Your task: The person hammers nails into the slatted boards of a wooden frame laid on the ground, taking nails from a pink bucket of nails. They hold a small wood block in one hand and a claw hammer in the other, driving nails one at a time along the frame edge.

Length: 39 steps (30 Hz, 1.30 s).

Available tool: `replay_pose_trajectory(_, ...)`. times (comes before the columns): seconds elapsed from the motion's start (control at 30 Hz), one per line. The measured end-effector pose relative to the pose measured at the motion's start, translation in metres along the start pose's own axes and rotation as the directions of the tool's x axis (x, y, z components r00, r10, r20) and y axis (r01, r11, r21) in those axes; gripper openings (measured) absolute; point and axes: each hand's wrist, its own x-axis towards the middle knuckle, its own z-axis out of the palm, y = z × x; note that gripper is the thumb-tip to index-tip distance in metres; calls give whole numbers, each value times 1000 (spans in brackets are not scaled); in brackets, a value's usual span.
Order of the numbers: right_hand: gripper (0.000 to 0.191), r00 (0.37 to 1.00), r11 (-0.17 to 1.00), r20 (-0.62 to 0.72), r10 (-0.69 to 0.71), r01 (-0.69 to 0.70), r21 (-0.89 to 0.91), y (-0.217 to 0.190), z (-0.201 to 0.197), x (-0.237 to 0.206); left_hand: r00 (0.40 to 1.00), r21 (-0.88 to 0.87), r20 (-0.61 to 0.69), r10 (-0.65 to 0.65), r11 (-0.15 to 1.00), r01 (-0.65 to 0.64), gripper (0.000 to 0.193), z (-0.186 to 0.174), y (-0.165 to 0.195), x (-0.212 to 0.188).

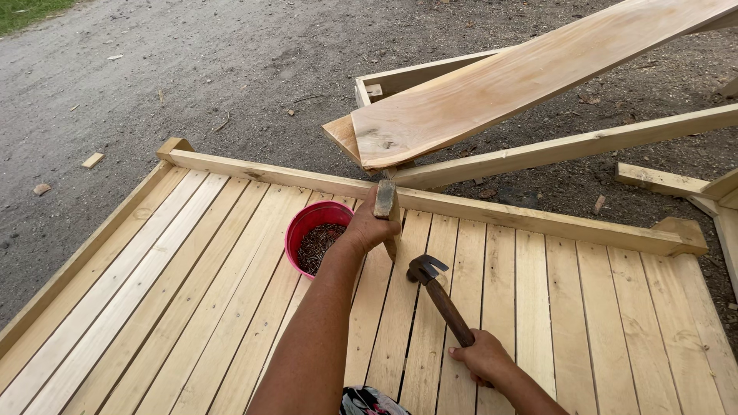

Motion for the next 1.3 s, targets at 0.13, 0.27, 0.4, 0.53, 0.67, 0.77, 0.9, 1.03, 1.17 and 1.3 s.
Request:
replay_pose_trajectory(0.13, 28, 999, 999, -44, 22, -21, 33, -2, -4, -6, 1000, 84, -5, -13, 996, 13, 95, 1, 5, -1)
replay_pose_trajectory(0.27, 29, 991, 997, -136, -13, 24, 78, -1, -3, -18, 998, 128, 37, -58, 990, 52, 98, 6, 16, -7)
replay_pose_trajectory(0.4, 26, 973, 990, -227, -51, 79, 115, -15, -12, -24, 995, 66, 74, -68, 996, 63, 96, 6, 25, -14)
replay_pose_trajectory(0.53, 32, 910, 950, -350, -224, 283, 128, -47, -31, -28, 994, 115, 73, -81, 991, 73, 105, 5, 32, -19)
replay_pose_trajectory(0.67, 32, 815, 880, -447, -369, 462, 114, -90, -49, -24, 987, 120, 99, -129, 986, 117, 99, 4, 36, -22)
replay_pose_trajectory(0.77, 34, 741, 856, -500, -449, 518, -1, -109, -56, -14, 985, 155, 87, -147, 979, 132, 104, 4, 38, -24)
replay_pose_trajectory(0.9, 33, 783, 865, -449, -431, 500, 40, -114, -42, 6, 990, 205, 80, -120, 973, 101, 99, 2, 40, -28)
replay_pose_trajectory(1.03, 30, 926, 975, -317, -207, 223, 16, -113, -26, 20, 984, 124, 98, -147, 983, 134, 97, 3, 40, -29)
replay_pose_trajectory(1.17, 33, 936, 961, -265, -233, 264, 87, -118, -29, 20, 988, 122, 92, -123, 986, 111, 94, 4, 32, -26)
replay_pose_trajectory(1.3, 31, 777, 840, -434, -455, 537, 81, -121, -40, 21, 997, 107, 74, -34, 994, 26, 94, -1, 21, -21)
